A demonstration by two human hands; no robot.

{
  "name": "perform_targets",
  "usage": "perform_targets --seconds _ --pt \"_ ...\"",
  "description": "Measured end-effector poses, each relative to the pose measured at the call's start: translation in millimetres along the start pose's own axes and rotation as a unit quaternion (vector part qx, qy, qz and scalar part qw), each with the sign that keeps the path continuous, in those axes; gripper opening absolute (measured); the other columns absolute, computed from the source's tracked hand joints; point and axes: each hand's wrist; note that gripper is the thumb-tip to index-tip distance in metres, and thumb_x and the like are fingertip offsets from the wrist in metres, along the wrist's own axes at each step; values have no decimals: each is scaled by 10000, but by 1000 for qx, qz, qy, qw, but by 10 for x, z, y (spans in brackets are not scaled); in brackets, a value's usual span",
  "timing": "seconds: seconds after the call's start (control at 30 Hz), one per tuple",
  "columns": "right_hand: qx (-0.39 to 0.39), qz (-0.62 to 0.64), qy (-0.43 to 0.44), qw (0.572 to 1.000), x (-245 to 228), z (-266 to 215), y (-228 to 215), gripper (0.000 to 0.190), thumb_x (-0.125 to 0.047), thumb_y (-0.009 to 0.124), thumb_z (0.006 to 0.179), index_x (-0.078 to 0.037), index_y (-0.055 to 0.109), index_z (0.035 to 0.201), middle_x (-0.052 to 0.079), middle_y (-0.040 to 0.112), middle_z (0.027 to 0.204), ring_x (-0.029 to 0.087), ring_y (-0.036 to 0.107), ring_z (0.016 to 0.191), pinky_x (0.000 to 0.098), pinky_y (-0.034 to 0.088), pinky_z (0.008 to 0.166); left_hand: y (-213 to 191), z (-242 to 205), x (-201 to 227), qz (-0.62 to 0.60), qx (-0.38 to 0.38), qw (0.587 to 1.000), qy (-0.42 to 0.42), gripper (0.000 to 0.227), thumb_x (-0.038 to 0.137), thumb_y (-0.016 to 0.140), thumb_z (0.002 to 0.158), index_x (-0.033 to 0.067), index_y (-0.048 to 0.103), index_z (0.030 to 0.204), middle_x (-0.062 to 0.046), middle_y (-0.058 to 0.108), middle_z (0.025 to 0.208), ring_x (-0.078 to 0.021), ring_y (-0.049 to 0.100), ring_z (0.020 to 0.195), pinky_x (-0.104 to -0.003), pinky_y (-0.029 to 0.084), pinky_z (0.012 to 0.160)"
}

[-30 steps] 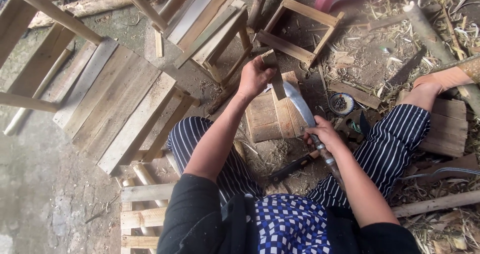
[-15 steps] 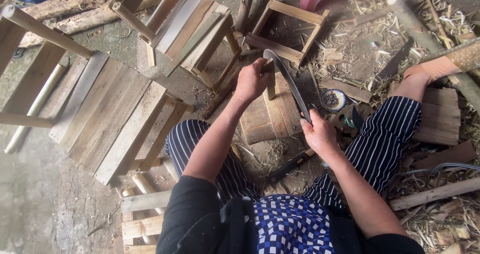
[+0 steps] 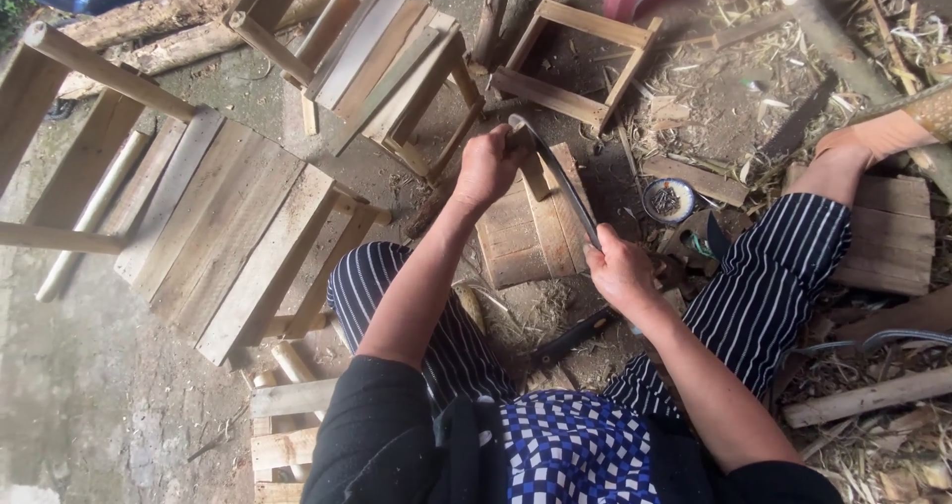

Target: The person sits on the floor and uses a curved blade to carve and shape a small piece of wood. They repeatedly strike the wood against a larger wooden block to remove material and refine the shape.

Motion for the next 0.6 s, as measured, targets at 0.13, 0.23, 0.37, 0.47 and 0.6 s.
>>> perform_targets --seconds 0.13,0.23,0.37,0.47,0.6 --pt "37 -9 -39 998 -67 -61 -59 149 -305 632 944 -211 653 1058 122 757 833 368 749 841 520 589 738 0 -109 62 -8 -4 1000 0 266 247 725 832 139 703 1074 -184 752 863 -417 723 961 -564 588 837" --pt "38 1 -50 998 -24 -42 18 152 -284 623 944 -180 644 1053 149 749 817 392 745 828 543 585 729 -34 -164 69 -18 8 1000 8 272 230 727 830 125 701 1079 -199 746 861 -427 718 955 -576 582 820" --pt "36 -42 -61 997 14 7 15 151 -286 591 949 -190 635 1058 117 759 807 344 758 795 506 598 719 62 -70 -115 -30 23 999 -3 224 244 735 830 141 701 1026 -166 738 798 -398 727 915 -544 588 777" --pt "42 -21 -61 997 -41 -17 -94 92 -255 624 991 -176 655 1027 92 764 814 335 761 752 465 616 688 56 -177 48 -37 19 999 4 239 161 746 798 112 711 1029 -184 741 796 -419 734 894 -564 582 739" --pt "60 -60 -79 993 116 -51 79 157 -265 630 958 -152 644 1067 142 760 838 386 749 828 538 590 719 51 -156 26 -38 23 999 26 257 186 736 797 108 688 1037 -194 737 809 -439 721 899 -577 577 747"
Point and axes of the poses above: each hand's wrist, its own z-axis towards the middle knuckle, its own y-axis out of the palm, x = y × z
